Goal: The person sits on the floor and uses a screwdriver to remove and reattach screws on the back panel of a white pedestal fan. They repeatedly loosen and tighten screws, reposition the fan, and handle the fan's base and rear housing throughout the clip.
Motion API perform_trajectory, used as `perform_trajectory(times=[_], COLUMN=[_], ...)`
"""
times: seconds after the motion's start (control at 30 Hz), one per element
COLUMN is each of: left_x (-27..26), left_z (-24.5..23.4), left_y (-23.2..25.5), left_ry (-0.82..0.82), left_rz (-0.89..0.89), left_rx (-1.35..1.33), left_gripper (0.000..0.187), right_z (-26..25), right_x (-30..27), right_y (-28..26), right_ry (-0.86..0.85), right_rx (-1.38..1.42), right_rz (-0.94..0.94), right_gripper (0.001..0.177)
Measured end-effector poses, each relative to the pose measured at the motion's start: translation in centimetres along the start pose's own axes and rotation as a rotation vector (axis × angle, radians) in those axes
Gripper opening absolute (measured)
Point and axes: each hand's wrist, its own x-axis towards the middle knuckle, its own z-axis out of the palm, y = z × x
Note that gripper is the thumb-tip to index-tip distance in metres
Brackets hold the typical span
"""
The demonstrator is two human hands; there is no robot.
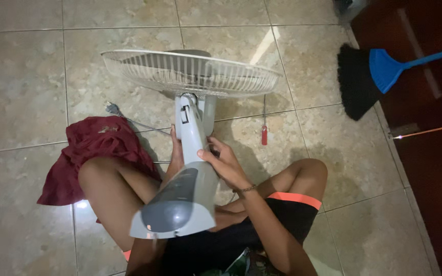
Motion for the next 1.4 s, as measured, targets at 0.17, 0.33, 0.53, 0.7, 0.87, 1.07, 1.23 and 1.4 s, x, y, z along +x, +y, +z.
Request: perform_trajectory(times=[0.17, 0.33, 0.53, 0.7, 0.87, 1.07, 1.23, 1.4], left_x=[-0.8, -2.0, -4.4, -5.0, -6.7, -7.9, -7.6, -6.5], left_z=[1.4, 3.5, 5.5, 8.0, 9.5, 13.5, 18.2, 22.9], left_y=[-0.7, 0.4, 2.9, 5.1, 9.6, 15.2, 18.7, 21.2], left_ry=[-0.015, -0.048, -0.064, 0.042, -0.007, 0.063, 0.194, 0.211], left_rz=[-0.020, -0.018, -0.034, -0.025, -0.008, 0.055, 0.230, 0.345], left_rx=[-0.029, -0.068, 0.028, 0.232, 0.376, 0.599, 0.960, 1.228], left_gripper=[0.088, 0.089, 0.093, 0.098, 0.105, 0.099, 0.092, 0.089], right_z=[-1.0, -2.4, -8.3, -9.0, -9.8, -10.9, -10.0, -7.7], right_x=[-1.0, -2.4, -2.4, 1.3, 2.8, 5.8, 8.0, 10.0], right_y=[0.4, -2.9, -11.6, -14.4, -12.6, -8.3, -1.5, 5.1], right_ry=[-0.010, 0.275, 0.631, 0.473, 0.530, 0.585, 0.706, 0.820], right_rx=[0.035, -0.307, -1.005, -1.081, -0.699, -0.359, -0.264, -0.208], right_rz=[-0.009, -0.219, -0.788, -0.675, -0.673, -0.440, -0.402, -0.308], right_gripper=[0.078, 0.064, 0.101, 0.102, 0.077, 0.078, 0.104, 0.103])
